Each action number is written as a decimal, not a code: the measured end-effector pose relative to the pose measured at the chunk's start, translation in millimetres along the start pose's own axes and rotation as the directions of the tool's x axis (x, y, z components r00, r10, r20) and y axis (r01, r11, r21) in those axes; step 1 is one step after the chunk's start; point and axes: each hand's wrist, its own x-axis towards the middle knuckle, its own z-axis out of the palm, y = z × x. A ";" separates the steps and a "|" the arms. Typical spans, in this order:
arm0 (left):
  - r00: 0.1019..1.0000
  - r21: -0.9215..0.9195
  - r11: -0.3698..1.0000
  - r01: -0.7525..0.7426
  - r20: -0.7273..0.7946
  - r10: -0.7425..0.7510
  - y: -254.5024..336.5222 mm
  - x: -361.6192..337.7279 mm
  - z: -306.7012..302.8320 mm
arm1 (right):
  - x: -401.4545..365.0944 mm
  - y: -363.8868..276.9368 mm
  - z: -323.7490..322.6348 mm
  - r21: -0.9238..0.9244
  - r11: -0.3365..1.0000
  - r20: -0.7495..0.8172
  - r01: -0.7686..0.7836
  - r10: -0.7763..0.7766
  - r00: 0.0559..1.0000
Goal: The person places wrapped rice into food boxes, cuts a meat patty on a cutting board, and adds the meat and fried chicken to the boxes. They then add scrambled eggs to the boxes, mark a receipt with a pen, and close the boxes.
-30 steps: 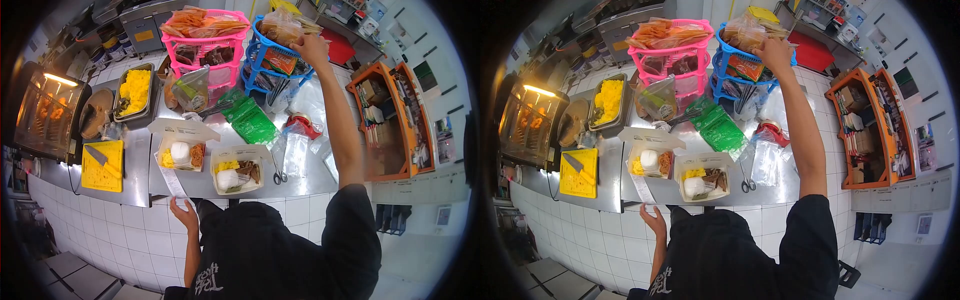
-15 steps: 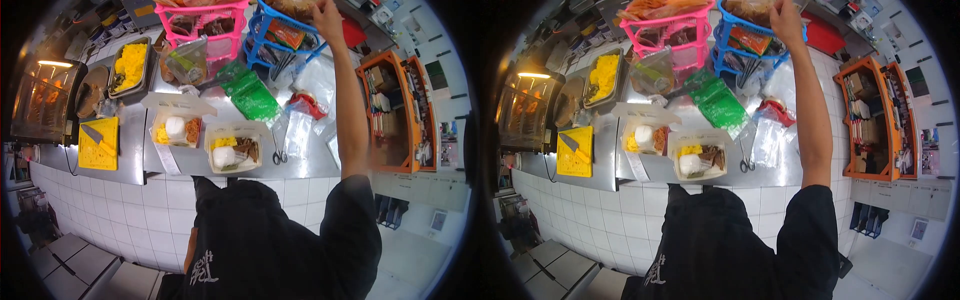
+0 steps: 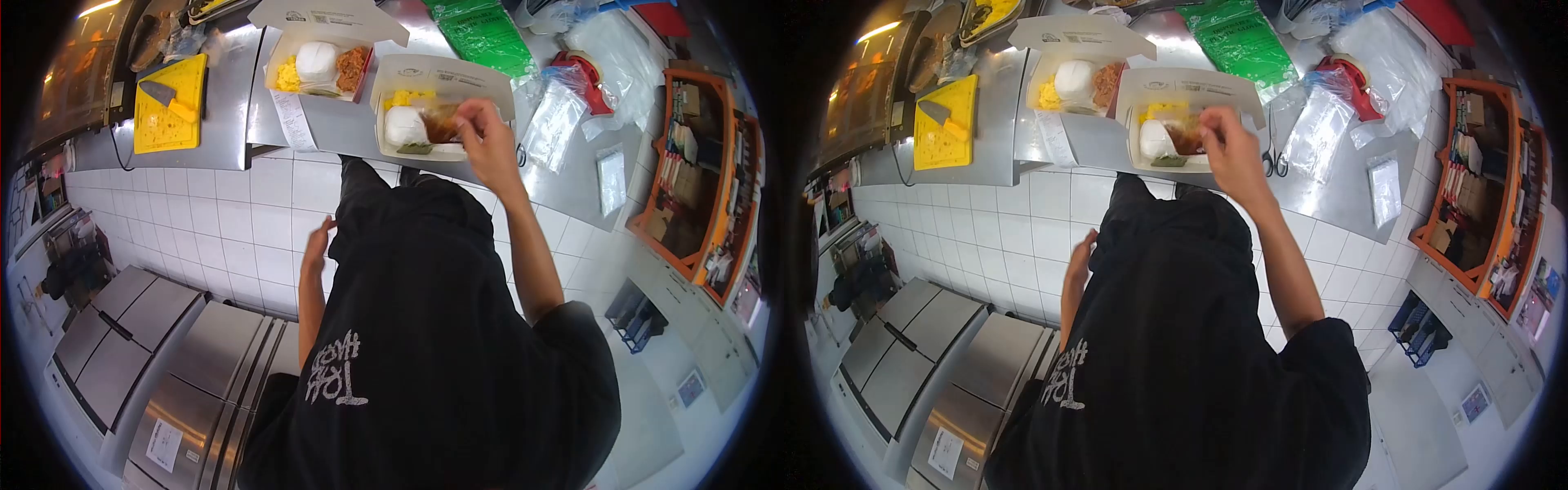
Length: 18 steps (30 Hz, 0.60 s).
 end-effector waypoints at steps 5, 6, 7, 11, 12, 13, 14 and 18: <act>0.912 0.427 0.809 -0.403 0.114 0.394 149.0 -38.0 17.2 | -29.4 23.4 -10.6 -0.559 0.817 -0.117 0.142 -0.247 0.962; 0.824 0.317 0.762 -0.565 0.158 0.545 176.0 -49.9 34.7 | -28.5 17.8 -19.6 -0.489 0.871 -0.201 0.044 -0.162 0.966; 0.710 0.198 0.682 -0.705 0.180 0.681 201.7 -61.1 54.3 | -23.4 15.9 -28.6 -0.513 0.855 -0.291 0.074 -0.255 0.922; 0.350 0.215 0.319 -0.923 0.125 0.928 290.0 -68.2 124.8 | 22.7 -7.6 -62.0 -0.528 0.827 -0.265 0.194 -0.377 0.887; 0.352 0.215 0.320 -0.923 0.131 0.927 297.5 -51.0 127.7 | 35.4 -10.9 -66.3 -0.425 0.891 -0.136 0.160 -0.238 0.962; 0.380 0.296 0.300 -0.907 0.270 0.885 305.4 -32.4 129.0 | 44.9 -11.5 -70.9 -0.326 0.939 0.014 0.109 -0.111 0.994; 0.408 0.372 0.262 -0.891 0.399 0.821 308.9 -21.6 128.1 | 47.5 -4.9 -74.1 -0.400 0.876 0.145 0.271 -0.231 0.962; 0.369 0.236 0.287 -0.929 0.512 0.775 258.8 -26.3 114.0 | 1.7 23.9 -64.3 -0.488 0.840 0.127 0.238 -0.201 0.971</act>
